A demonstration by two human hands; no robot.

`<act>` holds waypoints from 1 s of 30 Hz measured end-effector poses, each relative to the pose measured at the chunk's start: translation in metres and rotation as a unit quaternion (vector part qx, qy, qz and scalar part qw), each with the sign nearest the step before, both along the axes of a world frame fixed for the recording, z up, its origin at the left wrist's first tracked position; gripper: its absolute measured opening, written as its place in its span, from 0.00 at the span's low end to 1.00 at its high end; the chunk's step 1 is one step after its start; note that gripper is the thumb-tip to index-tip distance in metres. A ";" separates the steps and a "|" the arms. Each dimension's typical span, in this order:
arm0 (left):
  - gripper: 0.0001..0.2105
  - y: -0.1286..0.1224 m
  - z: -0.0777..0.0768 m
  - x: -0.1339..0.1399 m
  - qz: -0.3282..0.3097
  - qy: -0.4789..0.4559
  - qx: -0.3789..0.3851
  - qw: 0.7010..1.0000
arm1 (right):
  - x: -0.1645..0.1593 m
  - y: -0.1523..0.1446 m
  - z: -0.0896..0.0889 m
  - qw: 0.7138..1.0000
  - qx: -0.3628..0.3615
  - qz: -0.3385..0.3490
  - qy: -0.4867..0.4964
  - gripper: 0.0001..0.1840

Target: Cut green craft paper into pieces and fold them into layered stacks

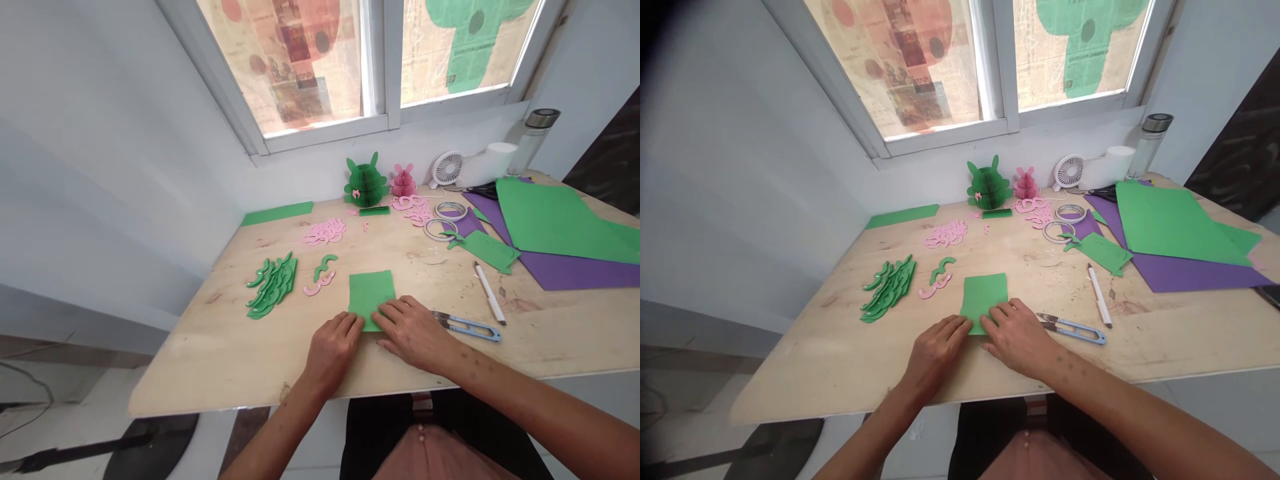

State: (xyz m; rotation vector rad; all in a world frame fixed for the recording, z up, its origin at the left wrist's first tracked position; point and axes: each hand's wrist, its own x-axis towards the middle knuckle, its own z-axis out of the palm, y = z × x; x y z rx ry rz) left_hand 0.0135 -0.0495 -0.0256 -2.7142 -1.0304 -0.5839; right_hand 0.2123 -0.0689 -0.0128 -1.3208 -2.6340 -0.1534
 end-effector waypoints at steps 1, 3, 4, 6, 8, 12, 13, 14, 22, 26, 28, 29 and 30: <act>0.11 -0.001 0.000 -0.001 -0.001 -0.011 0.002 1.000 | -0.001 0.000 0.000 1.000 0.003 -0.001 0.001 0.10; 0.12 -0.004 -0.001 -0.003 0.001 -0.039 -0.002 0.999 | -0.003 0.000 0.000 1.000 0.010 -0.001 0.001 0.07; 0.12 -0.005 -0.002 -0.004 0.006 -0.060 -0.008 0.998 | -0.005 0.000 -0.001 1.000 0.014 -0.003 0.004 0.07; 0.13 -0.010 -0.004 -0.006 0.024 -0.114 -0.039 0.992 | -0.007 0.000 -0.003 1.000 0.023 -0.007 0.018 0.08; 0.17 -0.014 -0.006 -0.008 0.051 -0.172 -0.088 0.980 | -0.009 -0.001 -0.006 0.999 0.028 -0.012 0.036 0.09; 0.27 -0.012 -0.006 -0.014 0.071 -0.216 -0.169 0.959 | -0.009 -0.006 -0.006 0.998 0.016 -0.015 0.063 0.10; 0.28 -0.010 -0.006 -0.015 0.066 -0.215 -0.181 0.957 | -0.008 -0.007 -0.006 0.998 0.009 -0.016 0.068 0.10; 0.28 -0.007 -0.006 -0.016 0.061 -0.214 -0.192 0.956 | -0.008 -0.007 -0.004 0.997 0.001 -0.016 0.073 0.11; 0.24 0.005 -0.001 -0.013 0.052 -0.186 -0.225 0.955 | -0.009 -0.007 0.003 0.996 -0.055 -0.006 0.067 0.12; 0.21 0.003 -0.001 -0.012 0.032 -0.184 -0.214 0.959 | -0.008 -0.007 0.002 0.996 -0.055 0.000 0.072 0.13; 0.21 0.003 -0.002 -0.012 0.029 -0.182 -0.208 0.960 | -0.005 -0.007 0.001 0.995 -0.053 -0.001 0.079 0.13; 0.21 0.003 -0.002 -0.012 0.029 -0.182 -0.206 0.961 | -0.003 -0.007 0.000 0.995 -0.054 -0.003 0.082 0.13; 0.21 0.004 -0.002 -0.012 0.029 -0.182 -0.205 0.961 | -0.002 -0.006 0.000 0.995 -0.058 -0.006 0.085 0.14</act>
